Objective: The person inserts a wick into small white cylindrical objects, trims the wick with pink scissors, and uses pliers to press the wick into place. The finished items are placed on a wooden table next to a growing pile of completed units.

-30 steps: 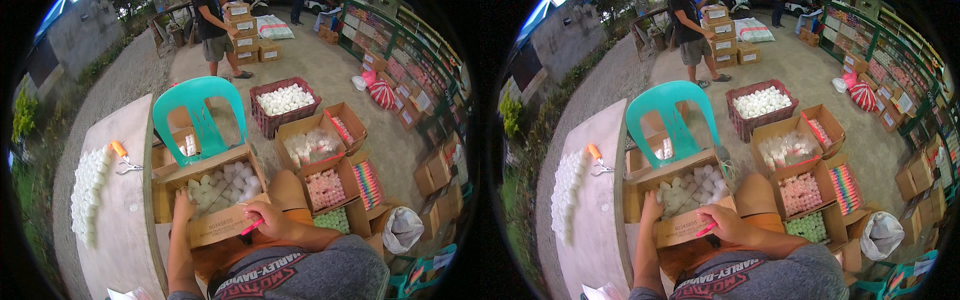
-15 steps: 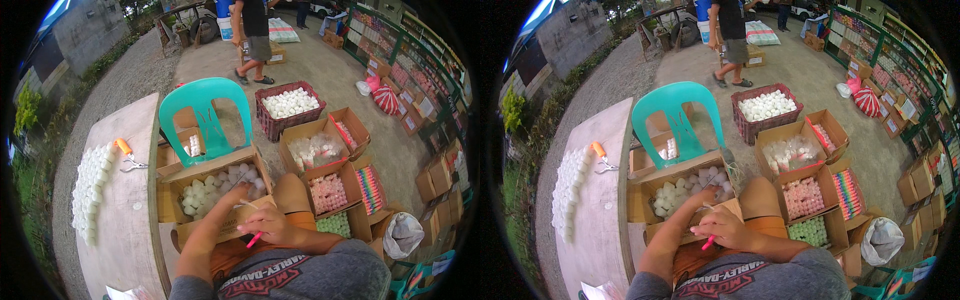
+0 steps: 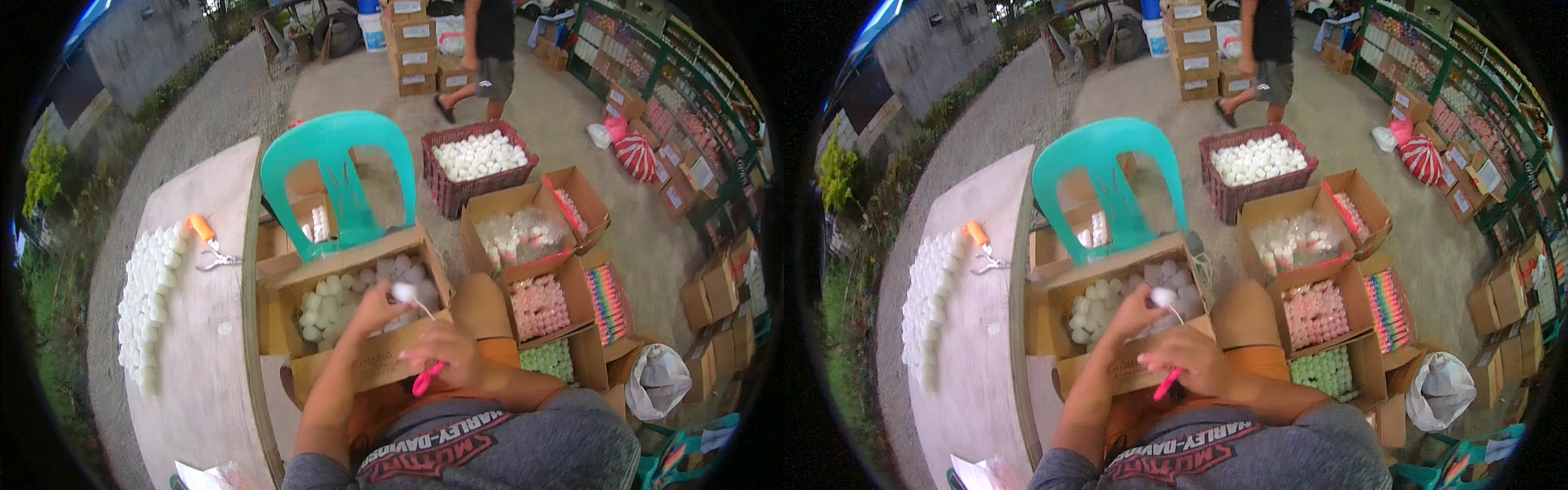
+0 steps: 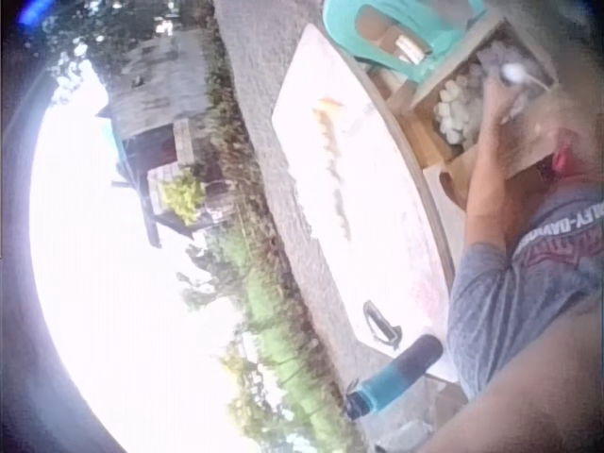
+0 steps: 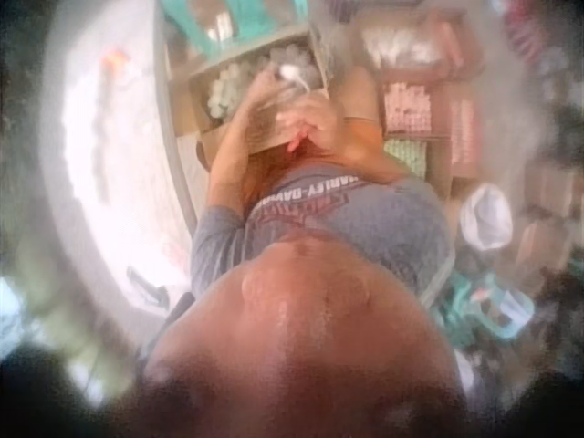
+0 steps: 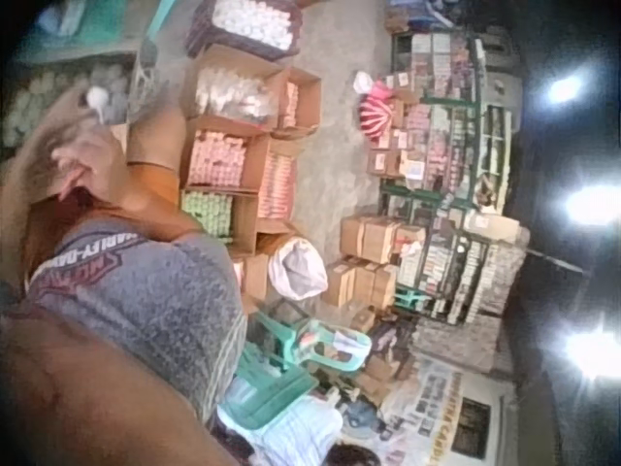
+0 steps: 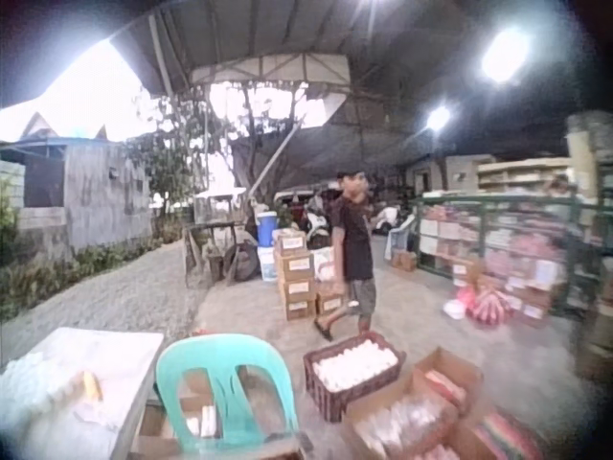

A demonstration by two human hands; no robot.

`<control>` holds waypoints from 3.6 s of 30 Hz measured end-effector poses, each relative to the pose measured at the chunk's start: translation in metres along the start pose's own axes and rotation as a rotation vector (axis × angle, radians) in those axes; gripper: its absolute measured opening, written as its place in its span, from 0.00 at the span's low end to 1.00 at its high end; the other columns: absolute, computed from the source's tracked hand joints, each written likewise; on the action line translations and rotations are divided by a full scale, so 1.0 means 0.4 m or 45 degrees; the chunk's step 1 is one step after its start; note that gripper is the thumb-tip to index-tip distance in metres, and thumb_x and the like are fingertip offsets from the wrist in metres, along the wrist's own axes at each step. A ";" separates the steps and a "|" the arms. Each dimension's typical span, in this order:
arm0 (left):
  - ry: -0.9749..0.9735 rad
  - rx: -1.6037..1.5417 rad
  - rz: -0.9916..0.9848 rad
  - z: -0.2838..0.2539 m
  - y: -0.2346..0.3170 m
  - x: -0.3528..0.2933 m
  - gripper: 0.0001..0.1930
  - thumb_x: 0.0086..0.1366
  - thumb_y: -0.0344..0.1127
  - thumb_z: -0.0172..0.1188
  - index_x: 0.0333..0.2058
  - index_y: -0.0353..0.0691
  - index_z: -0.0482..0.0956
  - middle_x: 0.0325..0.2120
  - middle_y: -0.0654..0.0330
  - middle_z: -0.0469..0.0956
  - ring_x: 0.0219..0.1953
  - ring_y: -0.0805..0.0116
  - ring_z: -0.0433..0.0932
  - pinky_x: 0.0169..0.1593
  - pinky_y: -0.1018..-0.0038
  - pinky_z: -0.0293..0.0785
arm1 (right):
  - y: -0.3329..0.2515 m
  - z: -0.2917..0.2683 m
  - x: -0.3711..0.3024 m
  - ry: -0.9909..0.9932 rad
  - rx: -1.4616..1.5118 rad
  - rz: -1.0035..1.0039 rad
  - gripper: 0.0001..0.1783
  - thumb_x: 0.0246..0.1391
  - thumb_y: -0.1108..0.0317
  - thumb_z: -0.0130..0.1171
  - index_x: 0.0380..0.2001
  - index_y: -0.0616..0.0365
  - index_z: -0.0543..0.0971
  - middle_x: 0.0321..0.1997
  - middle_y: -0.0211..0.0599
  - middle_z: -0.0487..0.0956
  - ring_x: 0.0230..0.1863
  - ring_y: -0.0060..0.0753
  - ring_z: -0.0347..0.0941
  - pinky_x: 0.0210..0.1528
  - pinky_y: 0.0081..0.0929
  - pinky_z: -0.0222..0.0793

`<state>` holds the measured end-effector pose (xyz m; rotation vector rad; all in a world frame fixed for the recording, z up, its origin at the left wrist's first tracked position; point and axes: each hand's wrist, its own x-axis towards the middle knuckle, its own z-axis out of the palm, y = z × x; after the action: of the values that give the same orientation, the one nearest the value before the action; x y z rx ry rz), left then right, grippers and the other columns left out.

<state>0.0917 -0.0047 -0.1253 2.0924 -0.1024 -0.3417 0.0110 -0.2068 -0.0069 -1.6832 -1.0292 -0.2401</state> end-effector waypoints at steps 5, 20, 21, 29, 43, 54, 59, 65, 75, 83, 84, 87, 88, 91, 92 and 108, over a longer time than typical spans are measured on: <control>0.212 -1.230 -0.008 -0.040 0.066 -0.118 0.19 0.61 0.33 0.58 0.47 0.36 0.63 0.43 0.53 0.73 0.42 0.62 0.77 0.46 0.66 0.75 | 0.017 0.009 0.003 -0.068 -0.149 0.378 0.25 0.41 0.81 0.57 0.47 0.55 0.75 0.35 0.33 0.73 0.37 0.37 0.71 0.38 0.29 0.65; 0.091 -2.093 -0.076 -0.029 0.160 -0.287 0.23 0.69 0.41 0.47 0.58 0.34 0.61 0.46 0.56 0.70 0.43 0.67 0.74 0.49 0.74 0.74 | 0.040 0.043 0.035 0.184 -0.325 0.173 0.20 0.37 0.83 0.61 0.39 0.60 0.79 0.32 0.37 0.77 0.34 0.39 0.73 0.36 0.30 0.71; 0.084 -2.136 -0.104 -0.019 0.170 -0.289 0.24 0.70 0.43 0.45 0.58 0.33 0.61 0.46 0.56 0.71 0.44 0.67 0.74 0.50 0.75 0.74 | 0.040 0.049 0.036 0.187 -0.329 0.193 0.21 0.36 0.83 0.61 0.39 0.59 0.79 0.33 0.37 0.77 0.34 0.40 0.73 0.36 0.30 0.71; 0.144 -2.131 -0.097 0.012 0.178 -0.296 0.17 0.70 0.43 0.46 0.51 0.39 0.66 0.44 0.60 0.71 0.46 0.69 0.73 0.52 0.74 0.72 | 0.035 0.073 0.031 0.298 -0.285 0.158 0.23 0.44 0.77 0.63 0.47 0.58 0.74 0.34 0.36 0.80 0.34 0.37 0.76 0.35 0.29 0.72; 0.215 -1.913 0.016 0.022 0.188 -0.304 0.15 0.69 0.38 0.47 0.51 0.41 0.62 0.45 0.59 0.72 0.47 0.70 0.74 0.50 0.73 0.74 | 0.027 0.062 0.013 0.301 -0.322 0.179 0.24 0.45 0.75 0.65 0.47 0.58 0.72 0.33 0.35 0.82 0.34 0.35 0.77 0.35 0.27 0.73; 0.221 -1.891 0.030 0.026 0.182 -0.307 0.17 0.69 0.37 0.46 0.54 0.40 0.62 0.47 0.58 0.71 0.48 0.69 0.74 0.51 0.73 0.73 | 0.028 0.064 0.003 0.277 -0.285 0.217 0.23 0.45 0.75 0.65 0.46 0.59 0.71 0.32 0.37 0.81 0.35 0.37 0.78 0.34 0.28 0.74; 0.281 -1.777 0.054 0.027 0.183 -0.311 0.18 0.69 0.34 0.46 0.56 0.40 0.60 0.47 0.58 0.70 0.48 0.67 0.74 0.51 0.72 0.73 | 0.020 0.059 0.009 0.236 -0.293 0.233 0.22 0.46 0.75 0.64 0.46 0.57 0.72 0.32 0.38 0.81 0.35 0.38 0.77 0.33 0.29 0.74; 0.420 -1.477 0.072 0.033 0.189 -0.322 0.21 0.68 0.30 0.46 0.58 0.40 0.57 0.49 0.56 0.69 0.50 0.62 0.72 0.53 0.67 0.70 | 0.019 0.051 0.003 0.091 -0.294 0.364 0.22 0.46 0.72 0.64 0.46 0.57 0.72 0.34 0.39 0.80 0.37 0.41 0.77 0.37 0.32 0.73; 0.465 -1.715 0.137 -0.010 0.185 -0.329 0.20 0.67 0.28 0.47 0.57 0.42 0.58 0.47 0.55 0.69 0.50 0.60 0.72 0.53 0.63 0.70 | 0.032 0.038 0.028 0.153 -0.626 0.082 0.09 0.44 0.65 0.65 0.32 0.48 0.80 0.29 0.25 0.78 0.39 0.27 0.73 0.59 0.46 0.54; 0.526 -1.693 0.120 0.014 0.210 -0.332 0.20 0.66 0.28 0.49 0.56 0.40 0.58 0.47 0.56 0.68 0.49 0.62 0.72 0.51 0.67 0.73 | 0.026 0.058 0.040 0.171 -0.591 0.098 0.08 0.43 0.65 0.66 0.31 0.48 0.81 0.26 0.23 0.78 0.38 0.26 0.72 0.60 0.47 0.52; 0.547 -1.711 0.131 0.010 0.207 -0.332 0.20 0.67 0.28 0.49 0.56 0.40 0.58 0.47 0.56 0.69 0.48 0.62 0.73 0.51 0.68 0.73 | 0.023 0.057 0.042 0.186 -0.600 0.107 0.08 0.43 0.65 0.65 0.31 0.48 0.81 0.27 0.23 0.78 0.39 0.26 0.72 0.61 0.47 0.51; 0.595 -1.730 0.160 -0.012 0.200 -0.333 0.20 0.67 0.29 0.50 0.56 0.41 0.59 0.46 0.56 0.70 0.47 0.63 0.74 0.50 0.69 0.73 | 0.022 0.053 0.044 0.218 -0.633 0.098 0.09 0.42 0.65 0.66 0.31 0.47 0.82 0.28 0.23 0.78 0.38 0.25 0.72 0.61 0.47 0.51; 0.601 -1.715 0.168 -0.017 0.205 -0.336 0.19 0.67 0.30 0.50 0.55 0.41 0.60 0.46 0.56 0.71 0.46 0.64 0.74 0.49 0.70 0.74 | 0.025 0.049 0.041 0.217 -0.647 0.070 0.10 0.40 0.65 0.67 0.31 0.46 0.82 0.28 0.22 0.78 0.38 0.25 0.72 0.61 0.46 0.51; 0.583 -1.716 0.162 -0.016 0.210 -0.338 0.18 0.67 0.30 0.50 0.54 0.41 0.62 0.45 0.57 0.72 0.46 0.66 0.75 0.49 0.72 0.74 | 0.024 0.044 0.038 0.218 -0.677 0.038 0.12 0.39 0.65 0.68 0.31 0.46 0.82 0.29 0.21 0.77 0.38 0.26 0.72 0.61 0.46 0.52; 0.570 -1.724 0.155 -0.014 0.211 -0.338 0.17 0.67 0.30 0.50 0.54 0.41 0.62 0.45 0.57 0.72 0.46 0.66 0.75 0.48 0.72 0.75 | 0.023 0.044 0.037 0.219 -0.686 0.036 0.12 0.38 0.65 0.68 0.31 0.46 0.83 0.29 0.21 0.77 0.38 0.26 0.71 0.61 0.46 0.51; 0.492 -1.836 0.099 0.011 0.221 -0.344 0.17 0.68 0.31 0.48 0.54 0.41 0.61 0.46 0.57 0.71 0.47 0.66 0.74 0.49 0.73 0.75 | 0.004 0.050 0.040 0.330 -0.716 0.052 0.10 0.37 0.67 0.69 0.27 0.46 0.80 0.27 0.22 0.75 0.37 0.28 0.70 0.58 0.43 0.52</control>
<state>-0.0355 -0.0256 -0.0245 0.6838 0.2381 0.0772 0.0152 -0.1815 -0.0061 -2.0998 -0.7694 -0.7556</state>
